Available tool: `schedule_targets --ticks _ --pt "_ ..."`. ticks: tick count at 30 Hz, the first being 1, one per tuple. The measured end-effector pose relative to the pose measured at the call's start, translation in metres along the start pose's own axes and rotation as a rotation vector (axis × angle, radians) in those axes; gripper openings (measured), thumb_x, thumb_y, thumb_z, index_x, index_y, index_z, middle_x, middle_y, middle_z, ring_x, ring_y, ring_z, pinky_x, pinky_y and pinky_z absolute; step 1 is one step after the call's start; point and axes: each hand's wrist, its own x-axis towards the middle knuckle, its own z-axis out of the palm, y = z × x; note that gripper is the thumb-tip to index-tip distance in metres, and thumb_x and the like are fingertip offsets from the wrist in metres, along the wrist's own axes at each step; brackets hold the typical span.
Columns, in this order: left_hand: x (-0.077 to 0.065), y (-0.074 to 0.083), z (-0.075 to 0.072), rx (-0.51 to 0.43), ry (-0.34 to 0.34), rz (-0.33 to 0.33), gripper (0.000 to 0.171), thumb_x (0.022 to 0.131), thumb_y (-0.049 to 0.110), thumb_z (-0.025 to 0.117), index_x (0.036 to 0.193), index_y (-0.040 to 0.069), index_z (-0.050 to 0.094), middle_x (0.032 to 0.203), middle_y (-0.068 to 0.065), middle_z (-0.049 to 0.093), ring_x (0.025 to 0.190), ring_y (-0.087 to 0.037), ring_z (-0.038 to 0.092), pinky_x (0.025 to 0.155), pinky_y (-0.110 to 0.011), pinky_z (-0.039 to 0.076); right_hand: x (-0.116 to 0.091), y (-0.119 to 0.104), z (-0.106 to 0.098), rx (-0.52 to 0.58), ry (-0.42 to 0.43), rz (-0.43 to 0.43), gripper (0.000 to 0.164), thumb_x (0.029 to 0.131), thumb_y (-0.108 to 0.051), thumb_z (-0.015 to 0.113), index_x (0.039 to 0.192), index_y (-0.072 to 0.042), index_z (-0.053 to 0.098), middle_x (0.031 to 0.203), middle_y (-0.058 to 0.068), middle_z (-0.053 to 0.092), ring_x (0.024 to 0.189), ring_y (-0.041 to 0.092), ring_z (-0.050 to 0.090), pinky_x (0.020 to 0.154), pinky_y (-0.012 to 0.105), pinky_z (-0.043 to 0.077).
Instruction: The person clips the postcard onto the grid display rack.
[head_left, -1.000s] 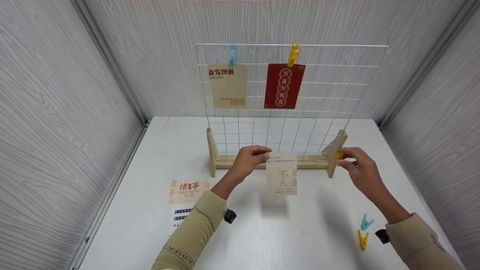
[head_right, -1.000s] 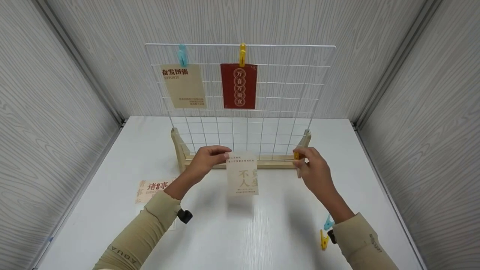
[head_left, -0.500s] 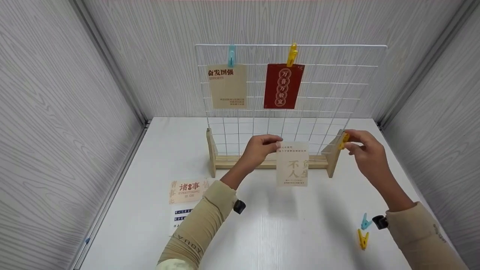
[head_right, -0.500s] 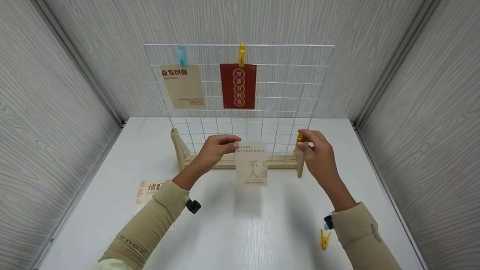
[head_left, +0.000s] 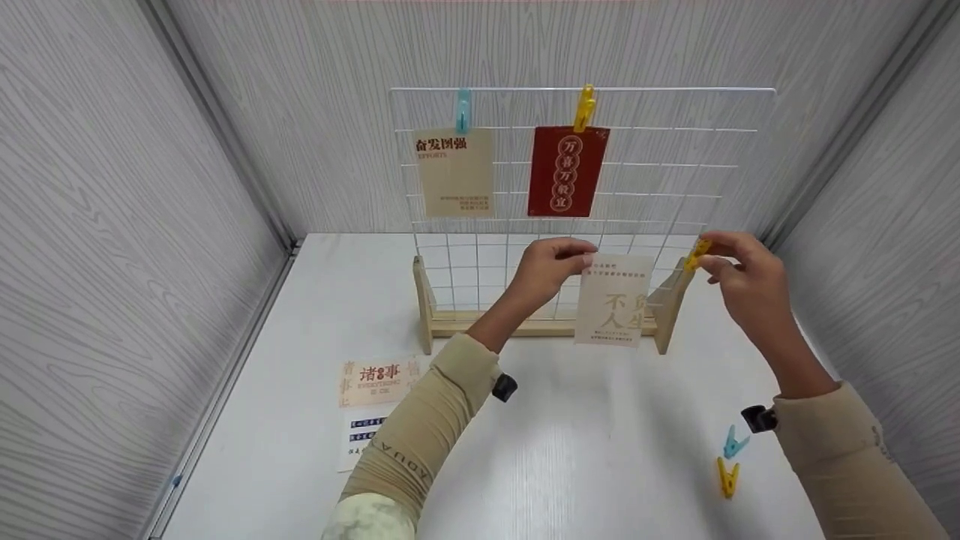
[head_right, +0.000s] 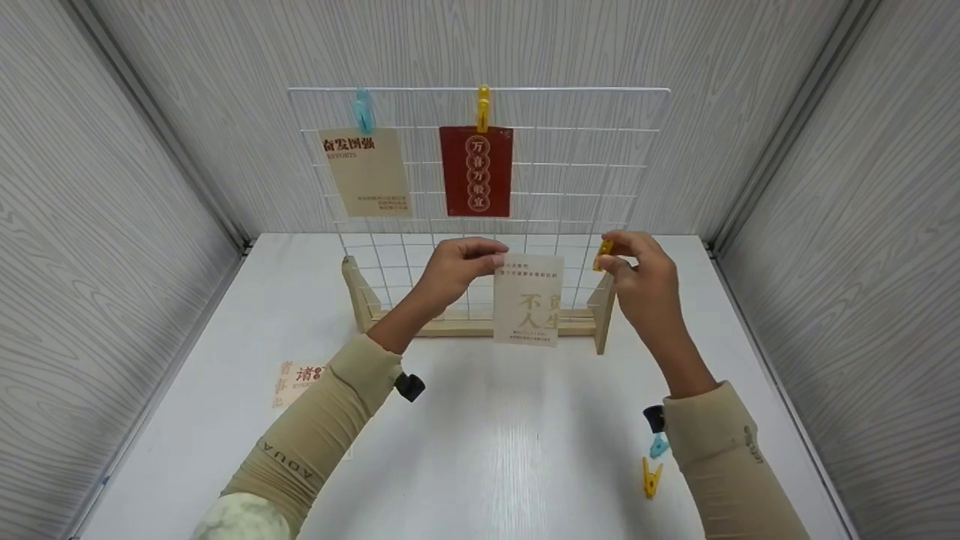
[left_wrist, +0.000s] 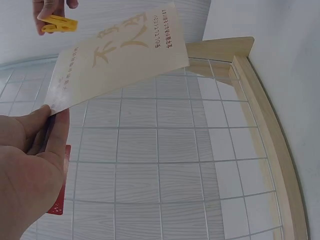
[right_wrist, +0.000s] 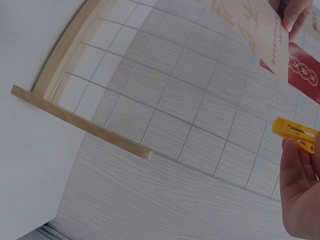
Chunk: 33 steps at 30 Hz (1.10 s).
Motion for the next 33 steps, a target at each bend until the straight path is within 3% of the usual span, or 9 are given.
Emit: schedule_targets --ticks 4,13,23,33 --pt "0.009 0.008 0.006 0.01 0.009 0.023 0.019 0.098 0.008 0.065 0.115 0.003 0.073 0.106 -0.006 0.074 0.094 -0.013 0.071 0.089 -0.031 0.059 0.006 -0.008 -0.002 -0.001 0.029 0.007 0.03 0.102 -0.014 0.061 0.129 -0.002 0.064 0.119 0.014 0.065 0.089 -0.002 0.059 0.072 0.008 0.048" --pt "0.027 0.03 0.019 0.08 0.002 0.053 0.021 0.1 0.011 0.063 0.118 0.006 0.072 0.109 -0.002 0.072 0.098 -0.01 0.068 0.087 -0.019 0.056 0.025 -0.016 -0.008 0.041 0.124 -0.004 0.029 0.099 -0.014 0.066 0.125 -0.001 0.067 0.113 0.01 0.07 0.085 0.0 0.062 0.069 0.011 0.049" --pt "0.047 0.055 0.027 0.137 0.042 0.077 0.021 0.101 0.012 0.062 0.118 0.009 0.073 0.11 0.001 0.072 0.097 -0.008 0.066 0.086 -0.019 0.055 0.048 -0.038 -0.012 0.113 0.2 0.011 0.025 0.099 -0.016 0.066 0.12 -0.004 0.071 0.108 0.0 0.07 0.087 0.007 0.062 0.07 0.014 0.049" --pt "0.069 0.067 0.034 0.194 0.114 0.13 0.021 0.101 0.012 0.061 0.118 0.007 0.073 0.111 0.0 0.073 0.095 -0.006 0.065 0.081 -0.014 0.052 0.074 -0.05 -0.016 0.138 0.239 0.034 0.022 0.1 -0.015 0.064 0.119 -0.006 0.072 0.112 0.005 0.069 0.093 0.009 0.064 0.073 0.018 0.049"
